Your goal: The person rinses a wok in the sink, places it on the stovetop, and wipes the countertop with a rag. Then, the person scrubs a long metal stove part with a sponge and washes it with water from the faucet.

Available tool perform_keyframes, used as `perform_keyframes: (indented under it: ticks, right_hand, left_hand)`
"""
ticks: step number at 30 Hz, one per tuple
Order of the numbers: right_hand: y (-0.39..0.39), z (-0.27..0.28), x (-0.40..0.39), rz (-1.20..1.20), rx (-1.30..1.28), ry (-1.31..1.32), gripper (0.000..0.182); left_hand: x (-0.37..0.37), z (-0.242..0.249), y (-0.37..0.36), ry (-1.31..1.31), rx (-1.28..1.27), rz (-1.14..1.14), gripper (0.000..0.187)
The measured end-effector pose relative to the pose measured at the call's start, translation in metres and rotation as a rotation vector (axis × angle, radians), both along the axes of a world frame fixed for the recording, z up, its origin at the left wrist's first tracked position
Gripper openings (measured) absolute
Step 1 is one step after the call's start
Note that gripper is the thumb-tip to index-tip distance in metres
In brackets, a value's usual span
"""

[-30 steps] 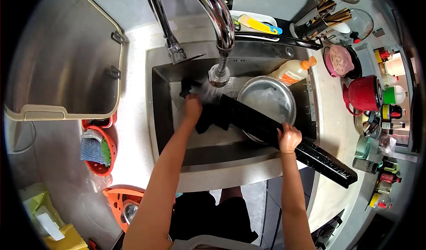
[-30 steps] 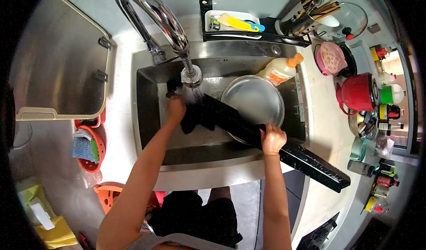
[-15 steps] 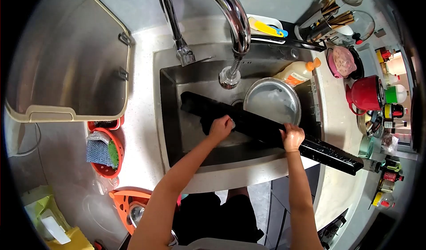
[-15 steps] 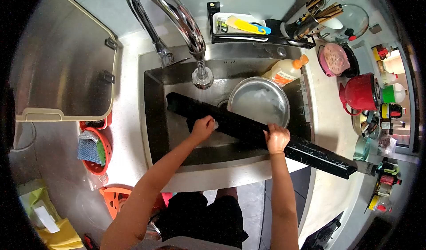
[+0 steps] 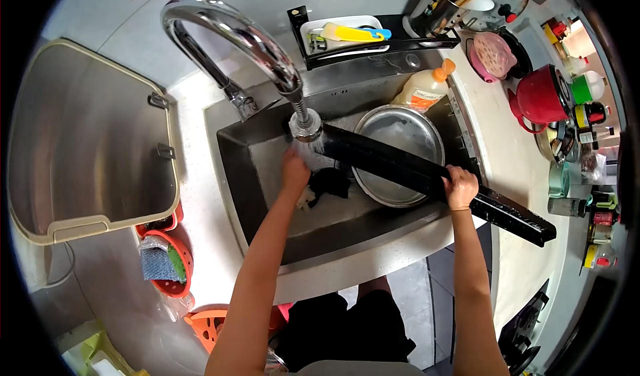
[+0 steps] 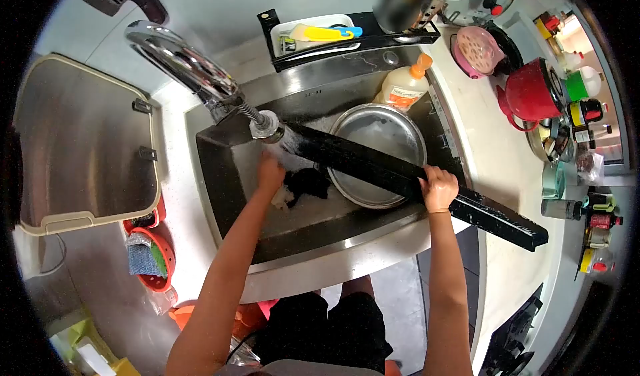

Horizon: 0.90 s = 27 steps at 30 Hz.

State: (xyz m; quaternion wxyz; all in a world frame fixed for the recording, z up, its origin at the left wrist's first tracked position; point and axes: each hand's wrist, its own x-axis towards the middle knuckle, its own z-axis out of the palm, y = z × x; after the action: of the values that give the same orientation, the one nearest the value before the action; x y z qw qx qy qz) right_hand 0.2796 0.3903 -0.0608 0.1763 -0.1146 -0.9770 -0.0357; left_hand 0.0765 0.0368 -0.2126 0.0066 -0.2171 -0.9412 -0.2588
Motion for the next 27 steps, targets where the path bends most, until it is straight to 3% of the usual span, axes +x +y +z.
perform_keyframes:
  ticks: [3, 5, 8, 11, 13, 14, 17, 20, 23, 24, 27]
  right_hand:
    - [0.008, 0.003, 0.006, -0.019, 0.018, 0.004, 0.032]
    - [0.014, 0.004, 0.009, -0.025, 0.028, 0.005, 0.031]
    - [0.016, 0.003, 0.012, -0.026, 0.038, 0.016, 0.031]
    - [0.017, 0.003, 0.013, -0.023, 0.040, 0.031, 0.031]
    - [0.017, 0.002, 0.011, -0.018, 0.035, 0.037, 0.031]
    - [0.017, 0.003, 0.011, -0.031, 0.032, 0.020, 0.031]
    - [0.022, 0.005, 0.014, -0.050, 0.052, 0.032, 0.033]
    - [0.038, 0.005, 0.028, -0.103, 0.051, 0.056, 0.035]
    - [0.044, 0.007, 0.037, -0.116, 0.104, 0.032, 0.036]
    - [0.044, 0.007, 0.039, -0.128, 0.119, 0.028, 0.037]
    - [0.042, 0.009, 0.040, -0.160, 0.104, 0.008, 0.036]
  left_hand:
    - [-0.002, -0.008, 0.022, 0.027, -0.278, 0.050, 0.037]
    - [-0.012, -0.030, 0.030, 0.122, -0.174, 0.105, 0.042]
    - [-0.024, -0.039, 0.048, 0.031, -0.030, 0.241, 0.048]
    - [-0.010, 0.027, 0.075, -0.083, -0.229, 0.161, 0.050]
    - [0.003, 0.036, 0.094, -0.076, -0.379, 0.143, 0.052]
    - [0.006, 0.033, 0.099, -0.076, -0.358, 0.201, 0.057]
    - [-0.001, 0.037, 0.097, -0.212, -0.121, 0.101, 0.067]
    - [-0.007, 0.042, 0.099, -0.030, -0.043, -0.150, 0.063]
    - [-0.009, 0.045, 0.122, -0.049, -0.118, -0.033, 0.063]
    - [-0.007, 0.049, 0.127, -0.143, -0.114, -0.030, 0.065]
    - [0.017, 0.059, 0.144, -0.086, -0.079, -0.090, 0.067]
